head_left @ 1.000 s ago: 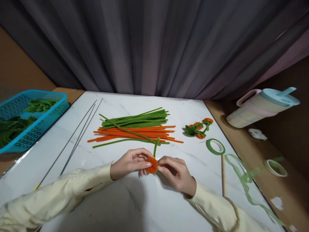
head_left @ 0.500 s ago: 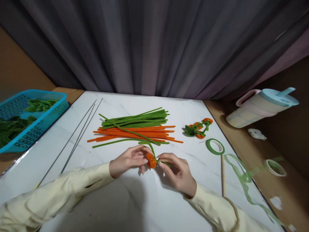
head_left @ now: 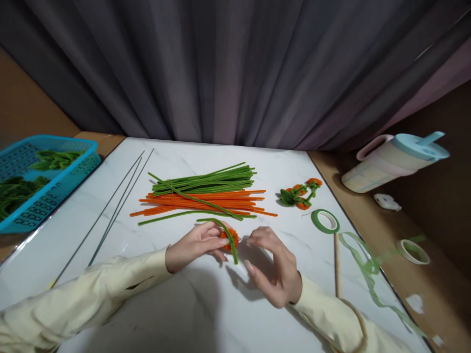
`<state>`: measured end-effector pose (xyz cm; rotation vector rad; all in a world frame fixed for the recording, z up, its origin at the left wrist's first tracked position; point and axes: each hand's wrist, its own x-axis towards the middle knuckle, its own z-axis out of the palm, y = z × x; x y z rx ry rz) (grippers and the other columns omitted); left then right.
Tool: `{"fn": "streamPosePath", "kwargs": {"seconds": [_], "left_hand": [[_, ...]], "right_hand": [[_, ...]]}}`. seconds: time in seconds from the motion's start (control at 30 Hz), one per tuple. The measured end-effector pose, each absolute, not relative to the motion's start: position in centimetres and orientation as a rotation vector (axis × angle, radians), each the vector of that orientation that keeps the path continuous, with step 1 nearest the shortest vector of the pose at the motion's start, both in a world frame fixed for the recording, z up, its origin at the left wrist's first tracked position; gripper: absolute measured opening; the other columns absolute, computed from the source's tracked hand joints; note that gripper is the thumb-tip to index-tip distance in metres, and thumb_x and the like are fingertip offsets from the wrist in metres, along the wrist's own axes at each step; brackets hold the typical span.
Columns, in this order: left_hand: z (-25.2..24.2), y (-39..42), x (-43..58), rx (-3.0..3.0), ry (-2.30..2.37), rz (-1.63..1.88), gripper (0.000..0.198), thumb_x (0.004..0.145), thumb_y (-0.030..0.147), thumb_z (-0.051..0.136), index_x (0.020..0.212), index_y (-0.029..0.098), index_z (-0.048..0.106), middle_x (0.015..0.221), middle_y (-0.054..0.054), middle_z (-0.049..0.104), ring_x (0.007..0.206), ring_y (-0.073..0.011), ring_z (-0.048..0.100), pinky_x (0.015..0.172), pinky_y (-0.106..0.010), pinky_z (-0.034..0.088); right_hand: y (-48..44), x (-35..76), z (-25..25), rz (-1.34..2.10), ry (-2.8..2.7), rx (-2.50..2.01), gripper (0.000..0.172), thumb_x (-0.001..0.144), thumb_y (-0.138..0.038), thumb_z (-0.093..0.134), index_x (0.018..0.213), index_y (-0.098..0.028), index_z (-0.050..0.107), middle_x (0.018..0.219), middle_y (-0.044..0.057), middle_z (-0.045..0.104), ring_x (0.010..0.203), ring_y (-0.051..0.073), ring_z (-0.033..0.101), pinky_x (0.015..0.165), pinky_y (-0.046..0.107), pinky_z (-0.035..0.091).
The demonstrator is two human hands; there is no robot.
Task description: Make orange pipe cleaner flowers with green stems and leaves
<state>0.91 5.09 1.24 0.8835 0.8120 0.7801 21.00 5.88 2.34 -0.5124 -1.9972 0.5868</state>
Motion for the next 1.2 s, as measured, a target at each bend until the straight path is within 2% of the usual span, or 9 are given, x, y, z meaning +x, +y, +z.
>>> {"fn": "streamPosePath", "kwargs": {"seconds": [0.17, 0.33, 0.4, 0.5, 0.63, 0.83, 0.9, 1.03, 1.2], "left_hand": [[1.1, 5.2, 0.7, 0.897, 0.828, 0.752, 0.031, 0.079, 0.030, 0.063, 0.104, 0.014, 0.053, 0.091, -0.008, 0.063, 0.077, -0.0165, 0.062, 0.061, -0.026, 0.051], [1.2, 5.1, 0.8, 0.939, 0.880, 0.685, 0.039, 0.076, 0.037, 0.065, 0.104, 0.013, 0.050, 0.071, -0.003, 0.062, 0.055, -0.0123, 0.059, 0.048, -0.023, 0.046], [1.2, 5.2, 0.8, 0.941, 0.885, 0.668, 0.039, 0.075, 0.037, 0.066, 0.101, 0.014, 0.049, 0.068, -0.001, 0.061, 0.051, -0.0114, 0.058, 0.046, -0.022, 0.045], [1.1, 5.2, 0.7, 0.926, 0.880, 0.685, 0.038, 0.074, 0.038, 0.067, 0.098, 0.015, 0.048, 0.066, -0.001, 0.061, 0.048, -0.0113, 0.057, 0.045, -0.023, 0.045], [1.3, 5.2, 0.5, 0.895, 0.810, 0.704, 0.039, 0.074, 0.038, 0.066, 0.100, 0.014, 0.048, 0.073, -0.003, 0.063, 0.052, -0.0117, 0.059, 0.050, -0.024, 0.046], [1.7, 5.1, 0.9, 0.928, 0.853, 0.654, 0.035, 0.074, 0.032, 0.065, 0.099, 0.013, 0.049, 0.073, -0.003, 0.062, 0.054, -0.0116, 0.059, 0.056, -0.027, 0.048], [1.5, 5.0, 1.2, 0.941, 0.887, 0.661, 0.032, 0.073, 0.030, 0.066, 0.096, 0.014, 0.051, 0.077, -0.001, 0.060, 0.055, -0.0109, 0.060, 0.059, -0.027, 0.048], [1.0, 4.6, 1.7, 1.003, 0.966, 0.744, 0.025, 0.073, 0.025, 0.065, 0.093, 0.015, 0.055, 0.085, -0.003, 0.060, 0.079, -0.0146, 0.061, 0.069, -0.025, 0.047], [0.9, 4.0, 2.1, 1.049, 1.000, 0.788, 0.023, 0.072, 0.020, 0.061, 0.094, 0.015, 0.057, 0.092, -0.005, 0.062, 0.092, -0.0178, 0.059, 0.081, -0.028, 0.046]], "right_hand": [[6.7, 21.4, 3.6, 0.729, -1.963, -0.752, 0.016, 0.083, -0.009, 0.045, 0.092, -0.020, 0.052, 0.082, 0.006, 0.056, 0.079, 0.018, 0.055, 0.069, 0.034, 0.047], [7.8, 21.3, 3.7, 0.682, -2.332, -0.664, 0.025, 0.086, -0.011, 0.046, 0.107, -0.021, 0.054, 0.116, 0.011, 0.056, 0.108, 0.023, 0.049, 0.088, 0.041, 0.043], [8.0, 21.3, 3.8, 0.671, -2.462, -0.605, 0.026, 0.087, -0.013, 0.048, 0.111, -0.022, 0.054, 0.118, 0.009, 0.057, 0.115, 0.024, 0.044, 0.092, 0.043, 0.039], [8.0, 21.3, 3.7, 0.688, -2.497, -0.568, 0.022, 0.088, -0.015, 0.049, 0.108, -0.021, 0.055, 0.102, 0.006, 0.063, 0.107, 0.022, 0.049, 0.089, 0.040, 0.039], [7.8, 21.2, 3.4, 0.673, -2.455, -0.577, 0.015, 0.089, -0.014, 0.048, 0.101, -0.018, 0.055, 0.088, 0.005, 0.064, 0.088, 0.018, 0.053, 0.080, 0.035, 0.040], [7.1, 21.0, 4.1, 0.511, -2.401, -0.720, 0.011, 0.086, -0.017, 0.051, 0.096, -0.017, 0.056, 0.093, 0.007, 0.060, 0.093, 0.020, 0.049, 0.080, 0.036, 0.038], [6.5, 20.7, 4.4, 0.418, -2.393, -0.771, 0.009, 0.086, -0.022, 0.052, 0.091, -0.016, 0.057, 0.088, 0.007, 0.059, 0.085, 0.020, 0.049, 0.074, 0.035, 0.037], [5.4, 19.9, 4.2, 0.326, -2.488, -0.813, 0.015, 0.087, -0.030, 0.051, 0.081, -0.016, 0.053, 0.071, 0.005, 0.055, 0.067, 0.018, 0.046, 0.061, 0.031, 0.033], [4.6, 19.0, 3.3, 0.326, -2.437, -0.794, 0.013, 0.090, -0.019, 0.042, 0.099, -0.012, 0.047, 0.073, 0.005, 0.058, 0.062, 0.016, 0.047, 0.061, 0.030, 0.034]]}}
